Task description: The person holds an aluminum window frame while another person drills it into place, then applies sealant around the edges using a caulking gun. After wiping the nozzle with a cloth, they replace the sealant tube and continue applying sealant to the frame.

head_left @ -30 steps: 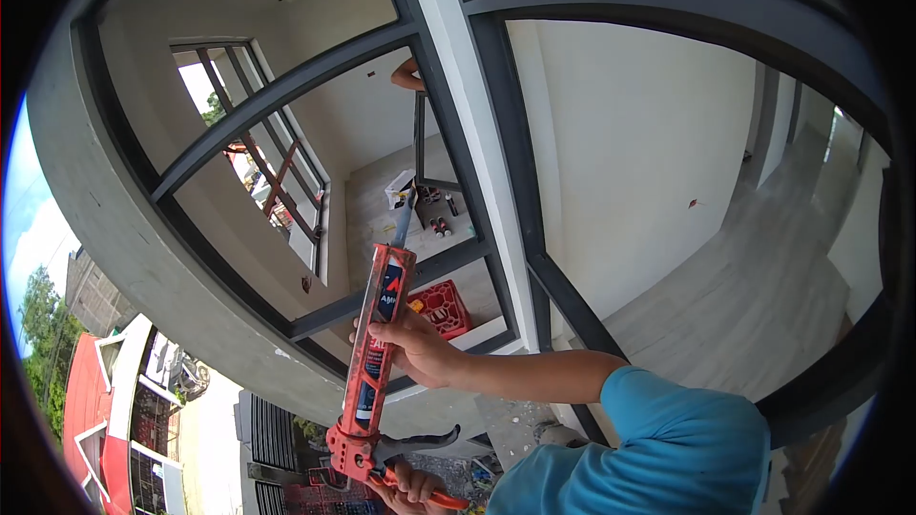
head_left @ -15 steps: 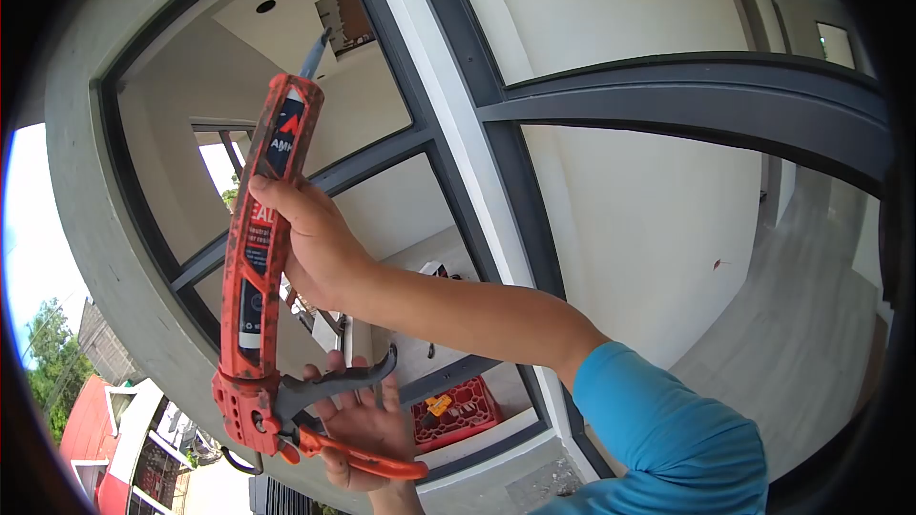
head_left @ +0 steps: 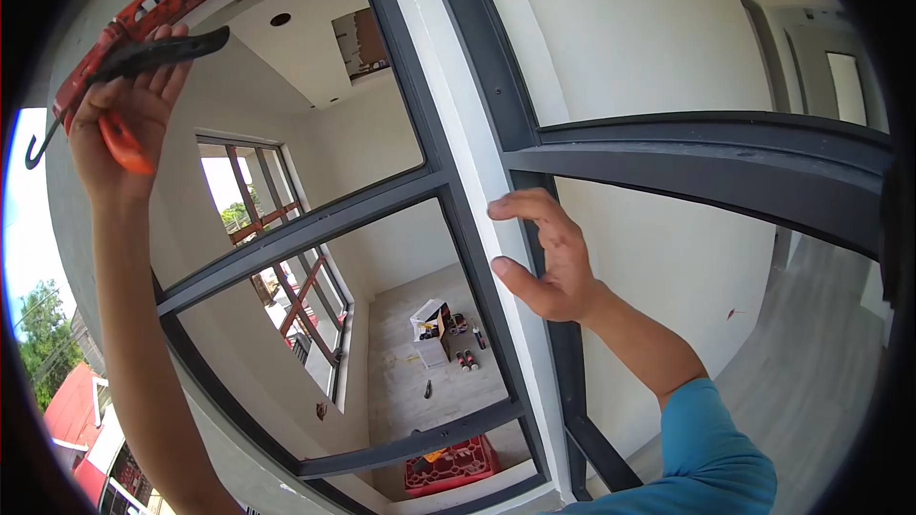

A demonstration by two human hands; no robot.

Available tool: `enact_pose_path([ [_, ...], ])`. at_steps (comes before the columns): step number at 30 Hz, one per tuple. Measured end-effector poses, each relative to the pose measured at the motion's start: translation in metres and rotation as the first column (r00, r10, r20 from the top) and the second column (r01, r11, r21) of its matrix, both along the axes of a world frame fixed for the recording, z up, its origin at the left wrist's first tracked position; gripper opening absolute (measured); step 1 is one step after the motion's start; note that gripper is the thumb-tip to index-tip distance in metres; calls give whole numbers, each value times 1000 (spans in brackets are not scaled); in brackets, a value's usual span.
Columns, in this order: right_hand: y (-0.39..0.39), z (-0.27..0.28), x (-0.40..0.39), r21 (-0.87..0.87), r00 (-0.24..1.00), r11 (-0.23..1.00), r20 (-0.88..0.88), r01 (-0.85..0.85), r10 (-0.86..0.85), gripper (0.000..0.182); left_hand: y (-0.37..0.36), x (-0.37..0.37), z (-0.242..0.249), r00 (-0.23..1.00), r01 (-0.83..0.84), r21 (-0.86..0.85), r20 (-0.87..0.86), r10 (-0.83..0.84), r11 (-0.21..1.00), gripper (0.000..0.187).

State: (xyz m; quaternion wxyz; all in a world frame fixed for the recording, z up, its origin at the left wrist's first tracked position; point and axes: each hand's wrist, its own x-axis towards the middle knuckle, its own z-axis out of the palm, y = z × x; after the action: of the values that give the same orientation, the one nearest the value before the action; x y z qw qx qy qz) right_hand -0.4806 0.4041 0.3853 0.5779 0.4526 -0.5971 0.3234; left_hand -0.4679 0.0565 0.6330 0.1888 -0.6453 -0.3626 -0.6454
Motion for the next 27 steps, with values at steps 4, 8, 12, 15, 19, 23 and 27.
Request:
enact_pose_path([
  [4, 52, -62, -14, -80, 931, 928, 4, 365, -366, 49, 14, -3, 63, 1000, 11, 36, 23, -12, 999, 53],
  [8, 67, -89, -32, -61, 806, 805, 98, 590, -583, 61, 43, -13, 91, 997, -49, 64, 56, 46, 997, 49],
  [12, 70, -109, -55, -67, 835, 840, 183, 538, -519, 72, 61, -22, 113, 999, 31, -108, 23, -28, 994, 49],
  [15, 72, -122, -71, -78, 840, 843, 176, 532, -513, 74, 73, -23, 120, 998, 55, -53, 30, -53, 997, 20],
  [19, 71, -122, -75, -119, 853, 846, 126, 520, -506, 72, 94, -25, 115, 988, -148, 147, -24, 153, 978, 16],
  [23, 73, -122, -76, -147, 868, 855, 86, 497, -490, 70, 93, -29, 111, 970, -133, -67, -214, 116, 989, 50],
  [27, 76, -124, -83, -133, 851, 841, 82, 525, -519, 71, 115, -56, 74, 961, -226, -116, -188, 202, 967, 50],
])
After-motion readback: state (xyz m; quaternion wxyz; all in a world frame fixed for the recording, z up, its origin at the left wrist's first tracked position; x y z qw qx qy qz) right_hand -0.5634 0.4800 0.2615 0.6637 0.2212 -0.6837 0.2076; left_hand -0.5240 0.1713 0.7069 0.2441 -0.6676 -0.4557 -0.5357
